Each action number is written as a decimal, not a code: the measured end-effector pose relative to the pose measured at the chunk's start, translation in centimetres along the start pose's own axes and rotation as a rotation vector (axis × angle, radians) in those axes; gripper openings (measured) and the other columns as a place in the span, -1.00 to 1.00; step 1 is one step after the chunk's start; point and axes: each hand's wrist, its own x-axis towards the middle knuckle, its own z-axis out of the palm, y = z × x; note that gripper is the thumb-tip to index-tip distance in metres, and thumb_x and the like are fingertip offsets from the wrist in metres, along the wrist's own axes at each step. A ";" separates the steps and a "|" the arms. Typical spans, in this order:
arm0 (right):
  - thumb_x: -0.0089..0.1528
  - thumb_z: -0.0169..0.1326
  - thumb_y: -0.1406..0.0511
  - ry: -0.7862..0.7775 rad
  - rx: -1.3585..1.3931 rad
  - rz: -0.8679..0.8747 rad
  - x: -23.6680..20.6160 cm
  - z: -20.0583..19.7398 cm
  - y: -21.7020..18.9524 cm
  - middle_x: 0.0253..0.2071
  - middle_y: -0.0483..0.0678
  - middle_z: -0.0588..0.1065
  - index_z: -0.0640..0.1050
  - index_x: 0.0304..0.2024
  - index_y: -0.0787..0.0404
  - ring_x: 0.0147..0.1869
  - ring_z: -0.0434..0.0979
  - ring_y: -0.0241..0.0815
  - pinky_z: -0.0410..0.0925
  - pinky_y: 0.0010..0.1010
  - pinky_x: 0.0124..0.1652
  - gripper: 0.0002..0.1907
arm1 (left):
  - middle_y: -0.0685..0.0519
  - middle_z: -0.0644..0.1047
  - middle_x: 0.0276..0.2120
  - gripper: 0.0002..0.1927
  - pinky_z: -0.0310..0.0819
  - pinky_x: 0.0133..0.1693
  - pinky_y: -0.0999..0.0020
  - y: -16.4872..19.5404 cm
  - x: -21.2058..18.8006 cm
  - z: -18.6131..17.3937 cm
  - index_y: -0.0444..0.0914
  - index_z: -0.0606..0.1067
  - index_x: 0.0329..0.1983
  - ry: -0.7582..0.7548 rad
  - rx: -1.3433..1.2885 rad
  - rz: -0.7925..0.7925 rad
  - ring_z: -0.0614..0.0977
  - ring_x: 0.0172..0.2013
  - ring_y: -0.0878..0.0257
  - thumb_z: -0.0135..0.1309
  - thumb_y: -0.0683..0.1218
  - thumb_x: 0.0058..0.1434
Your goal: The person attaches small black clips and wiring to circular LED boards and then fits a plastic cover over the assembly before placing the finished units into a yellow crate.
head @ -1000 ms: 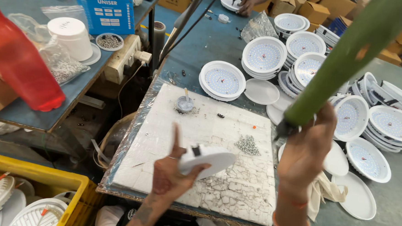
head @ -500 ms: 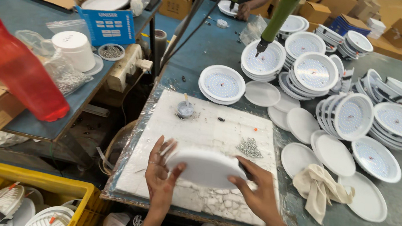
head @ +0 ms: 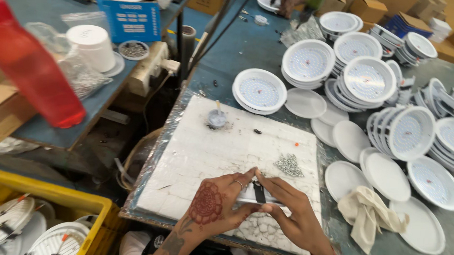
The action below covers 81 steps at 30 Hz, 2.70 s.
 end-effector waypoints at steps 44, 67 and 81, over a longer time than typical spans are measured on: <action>0.33 0.08 0.16 0.380 -0.056 -0.025 -2.5 2.9 1.4 -0.33 -0.01 0.56 0.64 -0.26 0.36 -0.38 0.53 -0.27 0.31 -0.51 -0.40 -0.65 | 0.02 0.61 -0.38 -0.13 0.64 -0.27 0.29 1.0 -3.4 3.8 -0.27 0.37 0.39 0.140 0.295 0.150 0.70 -0.32 0.17 0.36 -0.03 -0.05; 0.31 0.05 0.27 0.447 0.076 0.155 -0.1 2.6 0.7 -0.43 -0.01 0.57 0.69 -0.31 0.36 -0.39 0.58 -0.28 0.35 -0.49 -0.40 -0.70 | -0.09 0.65 -0.19 -0.38 0.65 -0.21 0.24 -1.2 -2.5 3.7 -0.07 0.49 0.26 0.203 0.334 0.283 0.72 -0.25 0.15 0.32 0.15 0.14; 0.23 0.07 0.41 0.140 -0.603 -0.033 10.1 -8.0 15.8 -0.08 -0.02 0.63 0.67 -0.09 0.15 -0.19 0.61 0.05 0.44 -0.20 -0.20 -0.75 | -0.12 0.63 -0.39 -0.42 0.68 -0.27 0.19 -1.2 -1.9 5.4 -0.03 0.52 0.23 0.239 0.333 0.285 0.74 -0.33 0.09 0.37 0.10 0.13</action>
